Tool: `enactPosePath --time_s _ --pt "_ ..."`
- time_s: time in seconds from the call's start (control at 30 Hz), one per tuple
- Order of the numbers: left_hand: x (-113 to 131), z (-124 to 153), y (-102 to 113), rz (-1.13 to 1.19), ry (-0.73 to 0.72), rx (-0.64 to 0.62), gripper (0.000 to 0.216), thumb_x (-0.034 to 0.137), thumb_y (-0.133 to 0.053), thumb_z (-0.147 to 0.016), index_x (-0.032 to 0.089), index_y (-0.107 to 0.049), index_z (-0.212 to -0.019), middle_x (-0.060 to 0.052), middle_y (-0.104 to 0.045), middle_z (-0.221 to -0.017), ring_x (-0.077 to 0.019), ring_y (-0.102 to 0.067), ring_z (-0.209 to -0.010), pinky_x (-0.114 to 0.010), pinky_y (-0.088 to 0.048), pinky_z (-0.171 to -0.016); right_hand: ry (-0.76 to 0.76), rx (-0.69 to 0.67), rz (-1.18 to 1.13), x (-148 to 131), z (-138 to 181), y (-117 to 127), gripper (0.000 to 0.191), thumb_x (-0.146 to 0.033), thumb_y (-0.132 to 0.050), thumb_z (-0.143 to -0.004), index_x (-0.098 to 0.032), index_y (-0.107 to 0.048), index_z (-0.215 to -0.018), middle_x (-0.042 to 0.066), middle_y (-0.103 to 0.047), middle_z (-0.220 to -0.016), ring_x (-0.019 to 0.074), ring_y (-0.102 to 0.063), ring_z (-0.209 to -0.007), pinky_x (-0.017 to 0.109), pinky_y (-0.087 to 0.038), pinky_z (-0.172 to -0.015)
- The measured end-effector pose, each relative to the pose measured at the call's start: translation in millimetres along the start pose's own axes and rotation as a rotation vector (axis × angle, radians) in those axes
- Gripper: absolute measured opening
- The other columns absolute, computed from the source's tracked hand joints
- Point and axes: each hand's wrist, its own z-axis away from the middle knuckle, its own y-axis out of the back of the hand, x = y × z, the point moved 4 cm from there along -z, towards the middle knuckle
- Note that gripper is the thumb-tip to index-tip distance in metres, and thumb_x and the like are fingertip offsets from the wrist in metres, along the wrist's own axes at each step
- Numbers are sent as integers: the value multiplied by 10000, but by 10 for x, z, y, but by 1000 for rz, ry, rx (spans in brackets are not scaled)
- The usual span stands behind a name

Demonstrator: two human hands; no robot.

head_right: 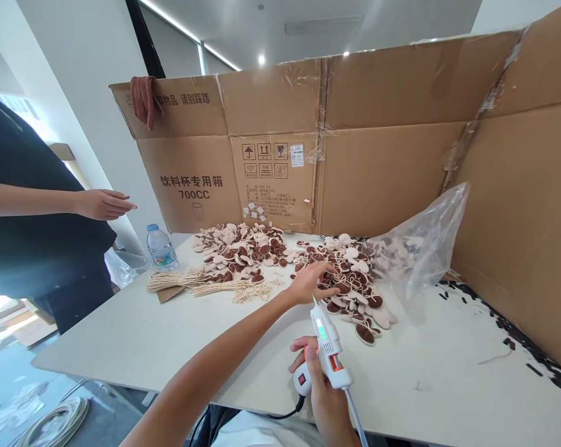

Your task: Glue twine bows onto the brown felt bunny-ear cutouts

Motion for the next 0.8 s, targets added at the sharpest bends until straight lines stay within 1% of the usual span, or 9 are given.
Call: enactPosePath --time_s 0.07,0.17,0.23,0.3,0.4,0.47,0.57,0.67,0.8 --pt "-87 57 204 -20 26 67 358 450 -680 -883 217 -634 -1152 -73 -678 -1163 -197 -641 -919 -322 -489 -845 -1 -7 1 15 -2 -1 523 -706 -481 -942 -230 -699 -943 36 -679 -671 205 -596 -610 288 -447 -538" --pt "-311 192 561 -114 127 112 246 427 -594 -936 198 -685 -947 -63 -703 -945 -199 -631 -855 -323 -481 -819 6 -12 1 32 -9 1 536 -722 -478 -935 -234 -699 -945 33 -674 -669 207 -588 -621 287 -436 -547" --pt "-506 340 807 -213 240 144 230 401 -578 -944 201 -684 -908 -61 -711 -956 -206 -632 -893 -316 -478 -807 7 -13 1 35 -12 0 536 -725 -476 -933 -237 -697 -942 30 -671 -668 205 -576 -620 290 -440 -562" --pt "-712 537 1016 -364 388 135 237 405 -573 -940 203 -678 -874 -63 -712 -980 -216 -635 -943 -312 -478 -808 3 -20 5 31 -12 -8 533 -723 -469 -938 -240 -696 -939 22 -669 -661 198 -565 -618 289 -451 -587" --pt "-927 848 1217 -437 468 129 248 414 -604 -903 193 -668 -810 -90 -706 -929 -256 -632 -950 -341 -476 -808 -11 -20 2 22 -10 -26 538 -730 -469 -934 -243 -698 -934 15 -676 -664 185 -563 -610 280 -457 -594" --pt "-1021 1023 1260 -469 490 103 209 408 -668 -838 205 -663 -789 -81 -704 -877 -267 -633 -929 -355 -470 -829 -22 -3 -9 21 -11 -34 543 -737 -486 -922 -239 -702 -930 18 -685 -669 183 -571 -595 278 -458 -575" --pt "-1114 1194 1232 -503 514 73 182 393 -708 -768 216 -670 -792 -79 -705 -858 -299 -630 -961 -393 -451 -896 -36 26 -6 27 -21 -31 550 -741 -507 -908 -229 -707 -920 29 -689 -671 189 -584 -580 287 -462 -559" --pt "-1173 1263 1169 -506 533 56 222 405 -721 -740 223 -685 -861 -80 -715 -898 -305 -633 -969 -400 -445 -907 -59 9 8 47 -34 -22 548 -747 -516 -895 -232 -701 -925 27 -681 -683 191 -595 -585 290 -462 -566" --pt "-1204 1282 1140 -470 535 49 229 375 -727 -737 237 -688 -916 -56 -727 -920 -284 -644 -969 -360 -457 -862 -70 -21 21 65 -37 -8 557 -761 -522 -882 -235 -695 -940 26 -673 -698 192 -593 -590 290 -462 -566"
